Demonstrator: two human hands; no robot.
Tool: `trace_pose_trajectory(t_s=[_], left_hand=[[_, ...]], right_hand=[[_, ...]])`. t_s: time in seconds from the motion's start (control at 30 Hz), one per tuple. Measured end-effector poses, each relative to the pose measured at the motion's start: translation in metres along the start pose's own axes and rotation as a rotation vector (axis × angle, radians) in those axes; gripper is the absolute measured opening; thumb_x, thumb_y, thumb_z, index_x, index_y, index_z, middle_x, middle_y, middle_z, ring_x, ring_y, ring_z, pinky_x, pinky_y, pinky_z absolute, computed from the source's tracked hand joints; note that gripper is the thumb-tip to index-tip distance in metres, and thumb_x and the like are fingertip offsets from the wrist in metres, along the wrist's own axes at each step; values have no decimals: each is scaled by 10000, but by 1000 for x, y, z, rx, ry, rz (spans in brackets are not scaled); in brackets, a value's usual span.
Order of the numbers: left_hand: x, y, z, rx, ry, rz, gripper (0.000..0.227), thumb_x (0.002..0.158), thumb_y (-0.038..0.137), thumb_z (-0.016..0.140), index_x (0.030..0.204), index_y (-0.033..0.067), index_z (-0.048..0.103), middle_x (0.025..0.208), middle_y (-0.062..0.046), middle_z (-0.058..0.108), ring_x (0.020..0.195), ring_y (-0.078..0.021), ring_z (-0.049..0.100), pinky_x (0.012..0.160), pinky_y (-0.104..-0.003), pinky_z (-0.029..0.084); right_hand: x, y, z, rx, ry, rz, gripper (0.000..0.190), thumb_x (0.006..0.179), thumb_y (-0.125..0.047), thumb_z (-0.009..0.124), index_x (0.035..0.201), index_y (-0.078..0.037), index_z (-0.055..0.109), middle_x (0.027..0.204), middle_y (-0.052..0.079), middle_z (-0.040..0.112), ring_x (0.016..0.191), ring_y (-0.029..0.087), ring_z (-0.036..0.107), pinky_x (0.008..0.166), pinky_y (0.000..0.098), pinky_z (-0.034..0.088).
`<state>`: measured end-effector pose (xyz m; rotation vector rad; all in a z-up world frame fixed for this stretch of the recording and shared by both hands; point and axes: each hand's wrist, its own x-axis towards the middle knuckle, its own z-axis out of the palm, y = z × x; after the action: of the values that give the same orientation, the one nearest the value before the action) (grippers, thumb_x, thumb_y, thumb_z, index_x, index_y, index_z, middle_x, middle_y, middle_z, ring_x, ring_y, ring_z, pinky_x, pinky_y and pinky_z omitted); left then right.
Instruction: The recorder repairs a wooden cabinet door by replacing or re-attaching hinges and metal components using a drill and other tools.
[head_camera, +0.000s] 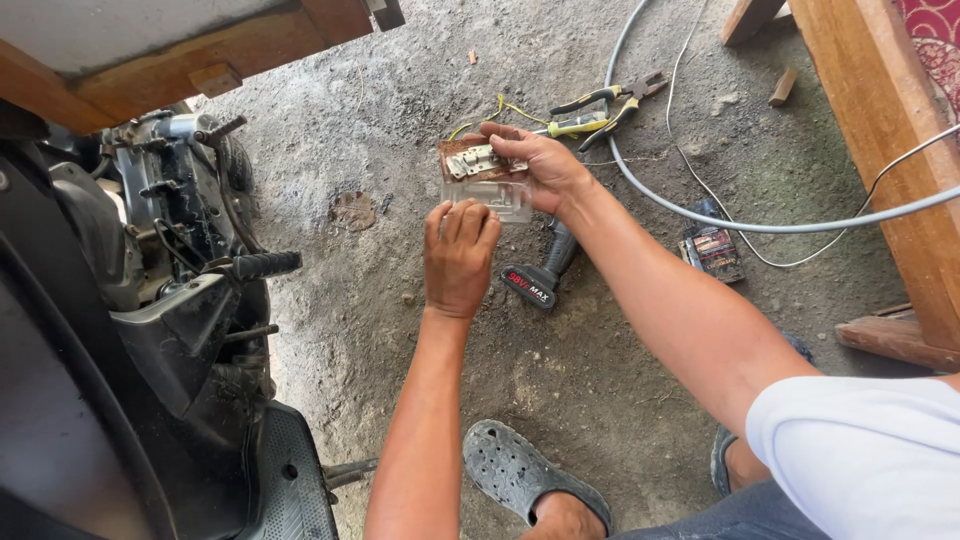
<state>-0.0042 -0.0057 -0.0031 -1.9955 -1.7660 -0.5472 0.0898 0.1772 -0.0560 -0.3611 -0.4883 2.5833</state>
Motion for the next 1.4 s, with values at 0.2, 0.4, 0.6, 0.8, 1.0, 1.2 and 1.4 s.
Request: trace_pose_trajectory(t_s=[0.2, 0.4, 0.6, 0.8, 1.0, 1.2, 1.4], left_hand=[[-7, -5, 2, 4, -9, -60, 89, 939, 113, 692, 1024, 115, 664, 1127, -23, 640, 1225, -197, 609, 1156, -472, 410], [-18, -11, 19, -162, 37, -329, 201, 927, 245, 697, 1076, 122, 644, 1149, -54, 665, 1190, -213, 615, 1153, -486, 384], [21, -14, 12, -395, -1, -1003, 415, 857, 343, 822, 1123, 99, 616, 981, -11, 717, 859, -163, 701, 866, -421, 530], [11, -24, 37, -508, 96, -1075, 368, 777, 174, 889, 1079, 53, 718, 966, -55, 697, 768, -151, 726, 682, -290, 608], [-5, -43, 53, -930, 216, -1230, 316, 875, 83, 757, 1184, 29, 726, 989, -69, 771, 818, -130, 744, 696, -268, 629], [1, -44, 38, -796, 192, -1088, 231, 897, 96, 778, 1116, 26, 757, 965, -59, 763, 833, -145, 758, 722, -260, 619], [-7, -51, 44, -787, 186, -1044, 215, 910, 96, 749, 1119, 53, 765, 997, -46, 722, 858, -141, 744, 729, -261, 635]], right_hand=[[2, 12, -8, -14, 26, -48, 276, 1024, -61, 575, 1297, -25, 561, 1344, 194, 666, 1131, 294, 712, 981, 424, 620], [-1, 17, -10, -28, 7, -50, 266, 1035, -85, 575, 1300, -61, 559, 1327, 154, 662, 1089, 277, 711, 947, 437, 627], [-3, 36, -9, -11, 30, -57, 271, 1038, -85, 583, 1301, -54, 530, 1348, 172, 661, 1158, 270, 699, 976, 413, 608], [-5, 54, -13, 16, -25, -54, 255, 1085, -113, 564, 1325, -40, 522, 1377, 188, 641, 1142, 305, 664, 994, 437, 590], [-10, 49, 0, 69, -22, -18, 279, 1073, -175, 494, 1313, -32, 505, 1374, 200, 616, 1209, 350, 663, 1047, 493, 583], [1, 57, -25, 85, -1, -18, 304, 1096, -175, 481, 1355, -18, 504, 1378, 210, 601, 1202, 344, 664, 1040, 477, 587], [-2, 55, -15, 61, 24, -18, 291, 1093, -169, 482, 1340, -21, 519, 1372, 194, 615, 1187, 324, 673, 1029, 449, 596]])
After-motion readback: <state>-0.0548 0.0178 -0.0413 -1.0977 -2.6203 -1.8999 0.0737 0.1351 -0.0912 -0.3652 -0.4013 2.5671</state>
